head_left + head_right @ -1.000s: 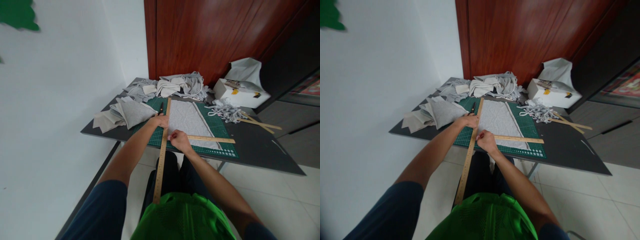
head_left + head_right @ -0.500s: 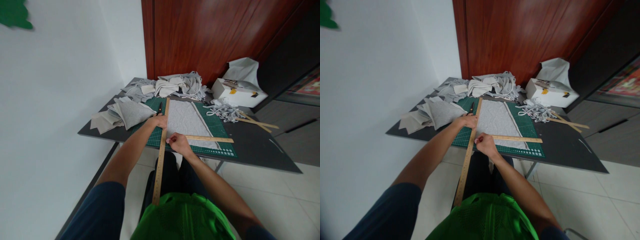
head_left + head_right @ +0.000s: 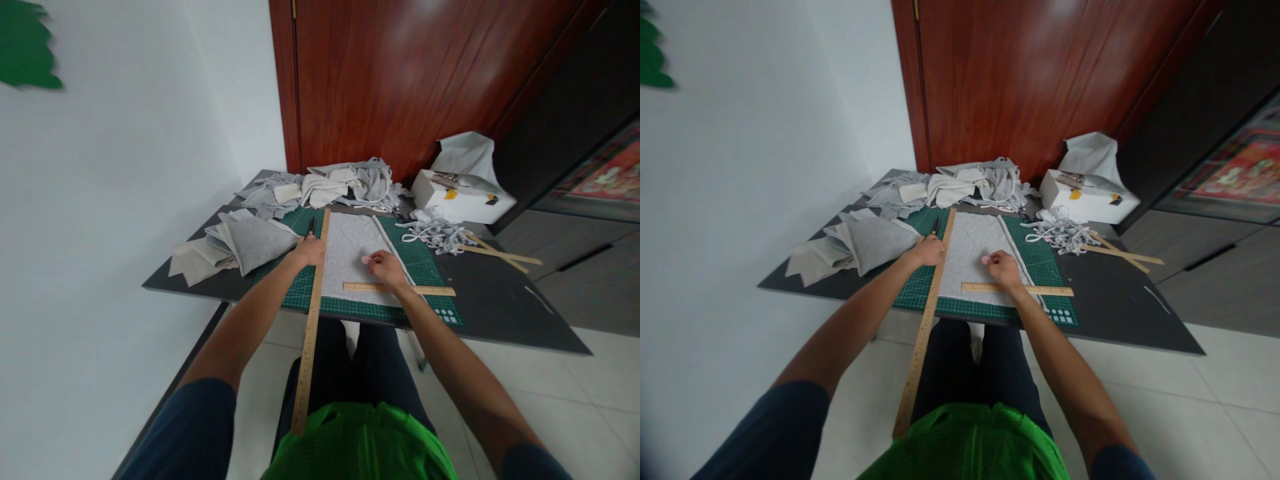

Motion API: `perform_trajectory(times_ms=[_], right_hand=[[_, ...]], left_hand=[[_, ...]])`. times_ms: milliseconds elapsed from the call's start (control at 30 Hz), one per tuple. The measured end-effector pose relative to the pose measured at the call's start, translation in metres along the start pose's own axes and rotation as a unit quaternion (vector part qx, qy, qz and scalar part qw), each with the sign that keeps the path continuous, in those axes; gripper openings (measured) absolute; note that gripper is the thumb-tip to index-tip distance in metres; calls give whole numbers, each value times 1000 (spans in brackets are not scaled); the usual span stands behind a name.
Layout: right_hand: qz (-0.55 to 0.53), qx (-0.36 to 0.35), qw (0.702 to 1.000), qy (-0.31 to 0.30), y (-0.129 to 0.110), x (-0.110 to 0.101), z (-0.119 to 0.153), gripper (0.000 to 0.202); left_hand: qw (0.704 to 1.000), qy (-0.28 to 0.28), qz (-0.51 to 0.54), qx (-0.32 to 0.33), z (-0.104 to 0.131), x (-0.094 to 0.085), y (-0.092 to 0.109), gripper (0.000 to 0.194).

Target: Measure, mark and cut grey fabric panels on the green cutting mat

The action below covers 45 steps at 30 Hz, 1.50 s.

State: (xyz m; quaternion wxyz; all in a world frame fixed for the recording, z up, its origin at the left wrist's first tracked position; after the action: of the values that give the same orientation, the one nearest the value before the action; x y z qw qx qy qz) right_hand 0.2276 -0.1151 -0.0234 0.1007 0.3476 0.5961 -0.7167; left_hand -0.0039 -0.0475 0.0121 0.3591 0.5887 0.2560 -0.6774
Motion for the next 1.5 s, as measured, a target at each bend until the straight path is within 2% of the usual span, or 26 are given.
perform_trajectory(times_ms=[100,200,433,533,600,733,833,967,1167,1300,1500], right_hand=[[7,-7,1000,-24,1,7,-8,24],[19,-10,999,-48,0,12,-12,22],[75,-29,996,-44,-3,-1,-14,27],[96,-74,991,-56,-5,-10,-8,14],[117,-116,982,-88,-6,-13,1,6],[167,-204,947,-182,-3,-14,24,12],[209,-247,922,-215,2,-16,37,20],[249,-255,908,-221,7,-15,40,30],[253,-231,910,-234,7,-15,36,22],[249,-221,921,-203,-1,-19,25,19],[307,-201,917,-154,-21,-14,2,18]], left_hand=[[997,43,-47,-35,-3,-4,-2,37],[993,83,-44,-75,-6,-4,-5,39],[990,85,-11,-109,-11,5,-5,36],[989,88,-11,-120,-12,5,-2,35],[988,93,-15,-122,-14,6,0,35],[987,104,-20,-123,-15,7,1,34],[985,109,-18,-129,-15,7,0,33],[985,113,-11,-130,-14,6,1,31],[987,112,-19,-113,-17,9,-1,32],[987,114,-21,-107,-18,10,-2,32],[989,111,-16,-101,-16,9,-1,30]])
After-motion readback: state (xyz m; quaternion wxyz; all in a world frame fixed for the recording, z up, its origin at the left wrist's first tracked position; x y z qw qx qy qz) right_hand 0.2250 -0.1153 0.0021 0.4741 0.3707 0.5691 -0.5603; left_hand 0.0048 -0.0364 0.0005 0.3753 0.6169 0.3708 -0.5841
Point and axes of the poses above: each hand's wrist, its own z-axis away from the middle knuckle, its own x-axis out of the palm, y = z × x, the point moved 8 cm from there along -z, towards the middle knuckle, and after that the axes turned 11 degrees about x, right-handed, at the moved point
